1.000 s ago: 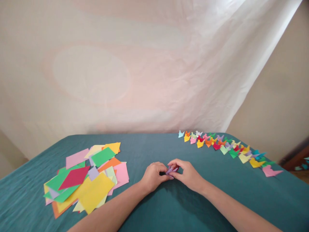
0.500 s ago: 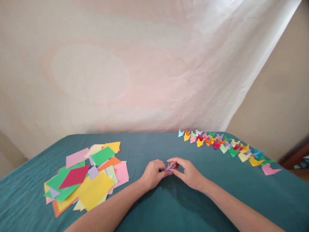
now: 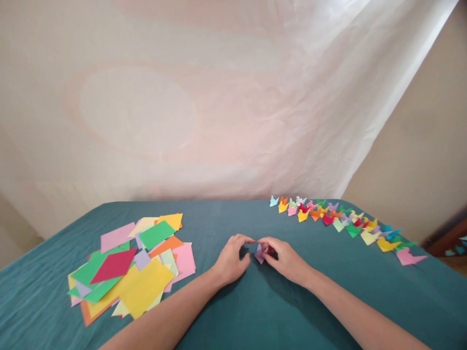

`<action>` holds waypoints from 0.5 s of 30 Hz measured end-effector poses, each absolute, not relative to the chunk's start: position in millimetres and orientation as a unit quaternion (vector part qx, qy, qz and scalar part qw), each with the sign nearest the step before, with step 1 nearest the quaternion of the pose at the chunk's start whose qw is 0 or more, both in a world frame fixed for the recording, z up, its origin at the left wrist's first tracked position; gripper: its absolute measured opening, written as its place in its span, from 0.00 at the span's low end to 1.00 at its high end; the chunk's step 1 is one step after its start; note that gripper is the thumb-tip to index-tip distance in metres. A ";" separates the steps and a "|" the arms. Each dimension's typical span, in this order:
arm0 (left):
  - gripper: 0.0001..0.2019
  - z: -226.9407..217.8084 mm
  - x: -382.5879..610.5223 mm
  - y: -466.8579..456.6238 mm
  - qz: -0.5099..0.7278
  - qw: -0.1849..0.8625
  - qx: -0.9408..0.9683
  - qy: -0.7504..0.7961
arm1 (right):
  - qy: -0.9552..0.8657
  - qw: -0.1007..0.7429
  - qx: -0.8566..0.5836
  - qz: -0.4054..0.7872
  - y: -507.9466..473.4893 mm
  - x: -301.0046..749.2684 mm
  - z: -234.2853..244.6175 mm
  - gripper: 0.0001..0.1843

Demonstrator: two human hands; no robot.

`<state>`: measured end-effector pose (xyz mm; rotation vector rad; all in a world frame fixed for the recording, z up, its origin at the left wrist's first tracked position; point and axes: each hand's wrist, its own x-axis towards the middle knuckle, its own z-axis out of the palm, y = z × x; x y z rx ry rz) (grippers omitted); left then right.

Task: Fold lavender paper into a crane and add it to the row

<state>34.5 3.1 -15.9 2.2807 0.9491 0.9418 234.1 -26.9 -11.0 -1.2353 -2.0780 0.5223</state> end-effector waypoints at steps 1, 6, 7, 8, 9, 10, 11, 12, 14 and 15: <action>0.19 -15.7 34.5 3.0 0.344 0.244 0.837 0.348 | -0.791 0.328 -0.475 0.203 -26.3 234.0 -12.7 0.16; 0.16 -16.6 34.7 3.9 0.336 0.242 0.836 0.359 | -0.776 0.321 -0.495 0.223 -23.9 232.6 -18.0 0.17; 0.15 -17.0 34.7 4.1 0.334 0.241 0.837 0.361 | -0.774 0.320 -0.498 0.227 -23.5 232.4 -18.5 0.18; 0.15 -17.3 34.8 4.3 0.332 0.241 0.837 0.362 | -0.772 0.319 -0.499 0.229 -23.0 232.2 -18.9 0.18; 0.15 -17.4 34.9 4.5 0.329 0.240 0.838 0.363 | -0.772 0.318 -0.499 0.231 -22.6 232.0 -19.2 0.18; 0.15 -17.5 35.0 4.6 0.327 0.239 0.839 0.363 | -0.772 0.316 -0.499 0.233 -22.3 231.8 -19.2 0.18; 0.14 -17.4 35.2 4.6 0.324 0.238 0.840 0.363 | -0.772 0.314 -0.500 0.234 -22.1 231.5 -19.2 0.18; 0.14 -17.2 35.2 4.5 0.322 0.237 0.842 0.363 | -0.772 0.313 -0.501 0.235 -22.1 231.2 -18.9 0.18; 0.14 -16.6 35.2 4.3 0.318 0.235 0.844 0.362 | -0.769 0.312 -0.503 0.239 -22.4 230.8 -17.8 0.17; 0.14 -16.3 35.1 4.2 0.317 0.234 0.845 0.362 | -0.768 0.314 -0.503 0.244 -22.6 230.9 -16.9 0.17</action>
